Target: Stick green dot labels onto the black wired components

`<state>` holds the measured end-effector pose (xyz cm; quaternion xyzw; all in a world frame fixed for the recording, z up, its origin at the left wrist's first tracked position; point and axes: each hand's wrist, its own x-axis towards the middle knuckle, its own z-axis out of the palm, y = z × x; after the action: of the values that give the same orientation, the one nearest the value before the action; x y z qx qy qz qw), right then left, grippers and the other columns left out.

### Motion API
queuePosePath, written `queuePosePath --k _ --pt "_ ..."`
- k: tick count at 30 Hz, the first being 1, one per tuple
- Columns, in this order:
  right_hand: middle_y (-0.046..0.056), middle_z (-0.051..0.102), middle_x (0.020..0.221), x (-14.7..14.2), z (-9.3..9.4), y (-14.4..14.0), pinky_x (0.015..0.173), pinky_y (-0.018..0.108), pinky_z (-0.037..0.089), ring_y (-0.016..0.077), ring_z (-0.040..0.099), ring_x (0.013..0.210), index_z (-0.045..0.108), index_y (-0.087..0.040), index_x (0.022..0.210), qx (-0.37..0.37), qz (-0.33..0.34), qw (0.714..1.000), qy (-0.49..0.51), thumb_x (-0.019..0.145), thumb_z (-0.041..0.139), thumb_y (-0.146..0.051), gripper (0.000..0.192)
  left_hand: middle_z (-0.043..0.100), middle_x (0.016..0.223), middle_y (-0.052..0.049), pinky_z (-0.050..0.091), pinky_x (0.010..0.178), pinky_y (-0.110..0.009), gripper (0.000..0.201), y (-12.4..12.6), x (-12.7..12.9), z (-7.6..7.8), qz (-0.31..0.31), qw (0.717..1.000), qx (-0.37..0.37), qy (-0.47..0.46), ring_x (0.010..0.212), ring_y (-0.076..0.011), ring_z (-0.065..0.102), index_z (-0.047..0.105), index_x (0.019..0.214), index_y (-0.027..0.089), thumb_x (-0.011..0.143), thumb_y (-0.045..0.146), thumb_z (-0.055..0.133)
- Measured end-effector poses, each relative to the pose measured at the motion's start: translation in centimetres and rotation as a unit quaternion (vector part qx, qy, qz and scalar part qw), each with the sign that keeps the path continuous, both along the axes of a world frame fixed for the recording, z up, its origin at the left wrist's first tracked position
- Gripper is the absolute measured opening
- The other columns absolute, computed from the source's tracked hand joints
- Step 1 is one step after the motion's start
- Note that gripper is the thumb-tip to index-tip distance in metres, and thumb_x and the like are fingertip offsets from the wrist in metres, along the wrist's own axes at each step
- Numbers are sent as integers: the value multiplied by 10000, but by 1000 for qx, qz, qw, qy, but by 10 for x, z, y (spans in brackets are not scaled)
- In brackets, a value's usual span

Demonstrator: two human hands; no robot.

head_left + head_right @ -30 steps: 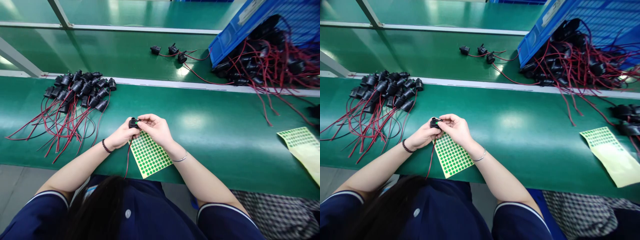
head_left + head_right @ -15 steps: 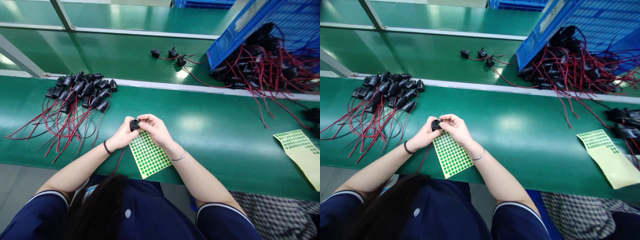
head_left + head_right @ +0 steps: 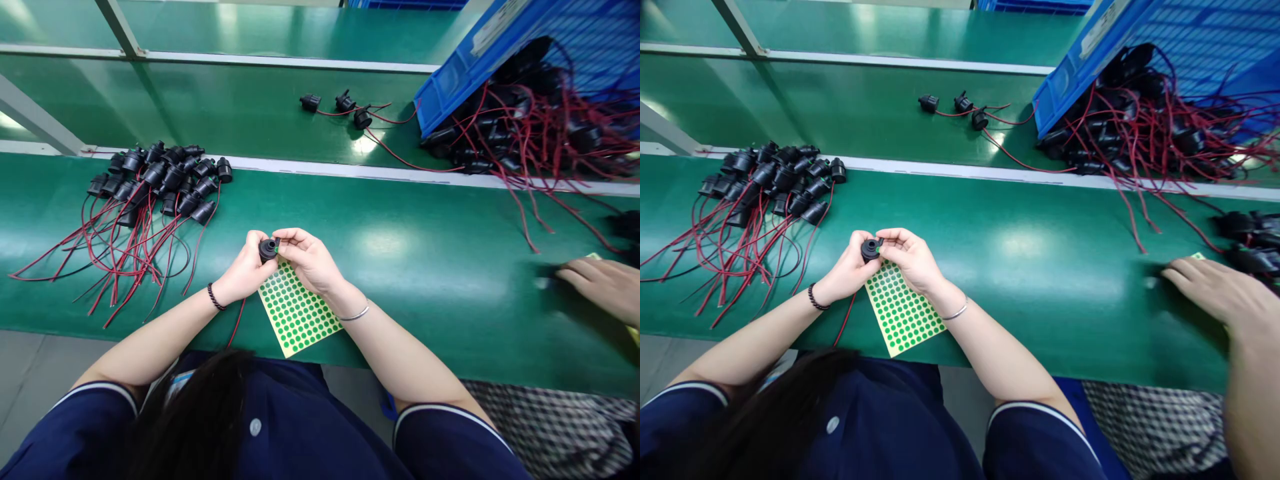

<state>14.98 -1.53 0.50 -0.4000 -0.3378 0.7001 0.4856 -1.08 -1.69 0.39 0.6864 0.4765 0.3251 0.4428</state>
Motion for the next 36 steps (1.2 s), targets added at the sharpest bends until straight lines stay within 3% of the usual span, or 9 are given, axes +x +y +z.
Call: queuePosePath --k 9,16,23,26,29,32,34,36 --pt "-4 705 879 -1 -1 -1 933 351 534 129 648 836 696 -221 907 -3 1 1000 10 609 862 -226 341 469 926 -2 425 724 -306 282 -1 0 1 0 1000 11 10 803 -144 498 365 981 217 783 172 560" --pt "9 686 913 3 3 -3 883 359 537 141 627 833 699 -236 951 55 25 998 16 647 872 -303 356 515 1040 -45 473 814 -351 358 1 -4 -6 -17 992 126 -8 917 -179 561 378 1054 222 779 146 594" --pt "19 676 930 2 6 -5 859 353 557 155 630 860 690 -239 896 100 25 994 21 630 898 -334 351 503 1073 -51 471 853 -358 412 5 -7 -12 -52 963 263 -18 1014 -195 540 378 1098 236 791 91 611" --pt "18 670 950 1 5 -5 874 344 560 148 634 868 696 -236 898 117 27 992 22 647 894 -322 332 497 1068 -44 464 856 -347 418 5 -7 -11 -61 956 285 -28 1012 -185 527 382 1096 239 789 81 618" --pt "25 680 981 6 7 -5 868 340 566 148 642 869 714 -237 947 135 44 990 13 676 879 -363 341 496 1037 -32 451 839 -330 379 4 -7 -4 -54 973 214 -67 961 -168 523 392 1050 232 774 98 615" --pt "37 697 988 11 11 -5 853 353 575 158 652 871 724 -233 988 150 55 987 -31 727 842 -408 336 486 950 -3 422 774 -295 297 2 -7 5 -57 990 57 -115 853 -137 495 433 978 214 756 144 618" --pt "37 708 982 12 14 -5 839 353 580 157 661 863 725 -229 966 157 50 984 -62 752 824 -405 295 466 858 27 385 699 -265 278 1 -5 11 -67 982 -68 -164 754 -108 459 452 930 207 729 167 640" --pt "31 716 935 12 15 -6 794 352 593 155 670 814 718 -227 938 155 45 984 -80 763 812 -419 276 457 773 53 347 630 -247 299 0 -3 15 -74 950 -195 -232 662 -86 439 444 910 209 693 169 646"
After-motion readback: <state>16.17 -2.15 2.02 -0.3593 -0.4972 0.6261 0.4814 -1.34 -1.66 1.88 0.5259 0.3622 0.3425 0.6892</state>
